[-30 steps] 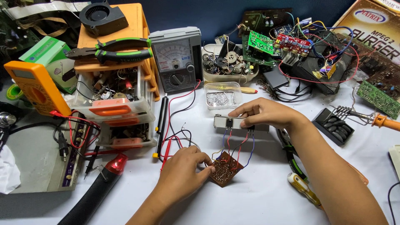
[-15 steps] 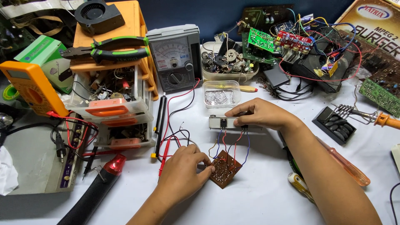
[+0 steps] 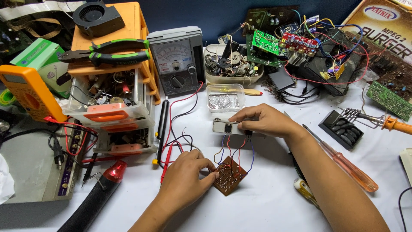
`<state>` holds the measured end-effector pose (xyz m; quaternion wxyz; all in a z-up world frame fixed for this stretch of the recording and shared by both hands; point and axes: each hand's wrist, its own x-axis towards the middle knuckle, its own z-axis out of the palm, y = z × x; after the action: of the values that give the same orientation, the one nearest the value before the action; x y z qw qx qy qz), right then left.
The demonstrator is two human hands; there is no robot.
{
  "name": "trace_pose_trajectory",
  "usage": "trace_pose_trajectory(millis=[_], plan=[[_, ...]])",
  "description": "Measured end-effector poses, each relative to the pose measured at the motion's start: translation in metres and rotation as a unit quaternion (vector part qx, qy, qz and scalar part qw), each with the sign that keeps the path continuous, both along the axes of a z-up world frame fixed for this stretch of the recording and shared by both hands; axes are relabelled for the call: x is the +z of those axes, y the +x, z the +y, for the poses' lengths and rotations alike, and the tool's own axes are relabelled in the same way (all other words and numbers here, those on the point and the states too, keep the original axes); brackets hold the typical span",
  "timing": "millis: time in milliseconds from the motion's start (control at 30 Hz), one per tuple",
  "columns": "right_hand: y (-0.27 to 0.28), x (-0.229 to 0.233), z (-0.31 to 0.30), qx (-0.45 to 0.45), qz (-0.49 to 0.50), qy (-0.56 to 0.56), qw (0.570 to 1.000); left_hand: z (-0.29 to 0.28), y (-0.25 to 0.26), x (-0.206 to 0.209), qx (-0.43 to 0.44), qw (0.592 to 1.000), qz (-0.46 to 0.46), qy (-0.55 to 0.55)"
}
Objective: Soldering wires to electronic components on a circuit board at a repair bench.
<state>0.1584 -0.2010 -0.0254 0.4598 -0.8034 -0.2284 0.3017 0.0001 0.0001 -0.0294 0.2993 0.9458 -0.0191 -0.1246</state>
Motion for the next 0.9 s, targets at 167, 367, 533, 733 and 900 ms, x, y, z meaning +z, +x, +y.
trace_pose_trajectory(millis=[167,367,533,733,900], plan=[[-0.007,0.014,0.000,0.015,-0.028,-0.007,0.999,-0.001,0.000,0.004,0.003,1.000,0.013,0.001],[-0.023,0.026,-0.011,0.077,-0.251,-0.088,0.961,0.000,0.000,0.002,0.003,1.000,0.014,0.007],[-0.031,0.016,-0.019,0.080,-0.303,-0.102,0.944,0.000,0.000,0.005,0.003,1.000,0.020,0.016],[-0.037,0.020,-0.014,0.033,-0.273,-0.168,0.947,0.003,-0.002,0.007,-0.010,0.999,0.027,0.040],[-0.040,0.006,-0.012,-0.028,-0.312,-0.142,0.939,0.006,-0.003,0.013,-0.029,0.997,0.048,0.056]])
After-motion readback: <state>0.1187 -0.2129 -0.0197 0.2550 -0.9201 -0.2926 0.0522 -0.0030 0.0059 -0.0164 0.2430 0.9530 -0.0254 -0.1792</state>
